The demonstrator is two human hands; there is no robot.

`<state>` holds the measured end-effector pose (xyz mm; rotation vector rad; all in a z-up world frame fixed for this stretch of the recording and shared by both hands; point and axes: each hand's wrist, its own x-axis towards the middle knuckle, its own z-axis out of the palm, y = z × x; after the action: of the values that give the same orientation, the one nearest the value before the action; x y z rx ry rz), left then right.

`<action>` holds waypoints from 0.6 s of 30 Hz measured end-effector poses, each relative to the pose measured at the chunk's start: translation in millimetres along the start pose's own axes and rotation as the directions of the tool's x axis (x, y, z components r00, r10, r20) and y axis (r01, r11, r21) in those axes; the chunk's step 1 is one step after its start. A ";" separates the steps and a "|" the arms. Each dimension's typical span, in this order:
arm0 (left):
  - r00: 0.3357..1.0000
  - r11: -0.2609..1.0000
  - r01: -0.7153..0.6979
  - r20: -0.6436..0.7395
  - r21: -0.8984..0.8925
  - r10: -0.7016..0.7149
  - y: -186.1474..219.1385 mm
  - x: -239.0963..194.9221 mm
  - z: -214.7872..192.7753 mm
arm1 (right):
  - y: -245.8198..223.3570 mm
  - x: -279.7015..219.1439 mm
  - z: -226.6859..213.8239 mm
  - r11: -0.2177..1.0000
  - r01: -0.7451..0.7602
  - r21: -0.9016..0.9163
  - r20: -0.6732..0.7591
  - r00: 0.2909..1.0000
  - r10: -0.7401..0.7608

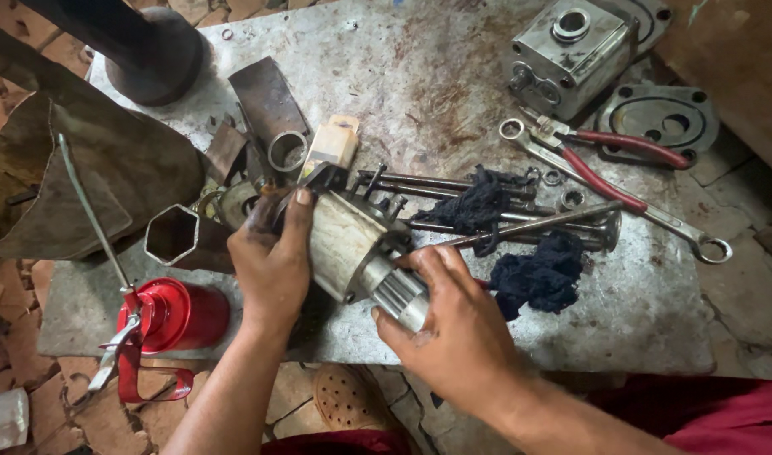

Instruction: The person disassembles and wipes down components of a hydraulic pump including the gear housing and end plates, using a cloth and various tools.

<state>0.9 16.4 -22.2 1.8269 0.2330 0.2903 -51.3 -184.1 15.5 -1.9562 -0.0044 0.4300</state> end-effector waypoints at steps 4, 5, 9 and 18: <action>0.999 0.999 -0.041 -0.008 0.001 0.041 -0.8 2.6 0.3 | -9.0 1.4 -6.7 0.999 -0.037 0.004 0.008 0.999 0.037; 0.999 0.999 -0.038 -0.008 -0.019 0.038 -1.6 2.7 0.9 | -9.1 1.7 -6.8 0.999 -0.050 -0.005 0.011 0.999 0.050; 0.999 1.000 0.021 -0.028 -0.003 -0.022 -5.6 3.6 0.1 | -1.5 -2.2 -1.5 0.995 0.083 0.061 -0.084 0.993 -0.077; 1.000 0.999 0.009 -0.008 0.041 -0.008 -3.3 5.1 -2.3 | 4.9 -1.6 3.1 0.988 0.141 0.063 -0.149 0.980 -0.130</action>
<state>5.0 20.9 -24.3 1.8653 0.2540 0.2889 -54.6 -183.6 10.5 -1.8968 -0.0287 0.1959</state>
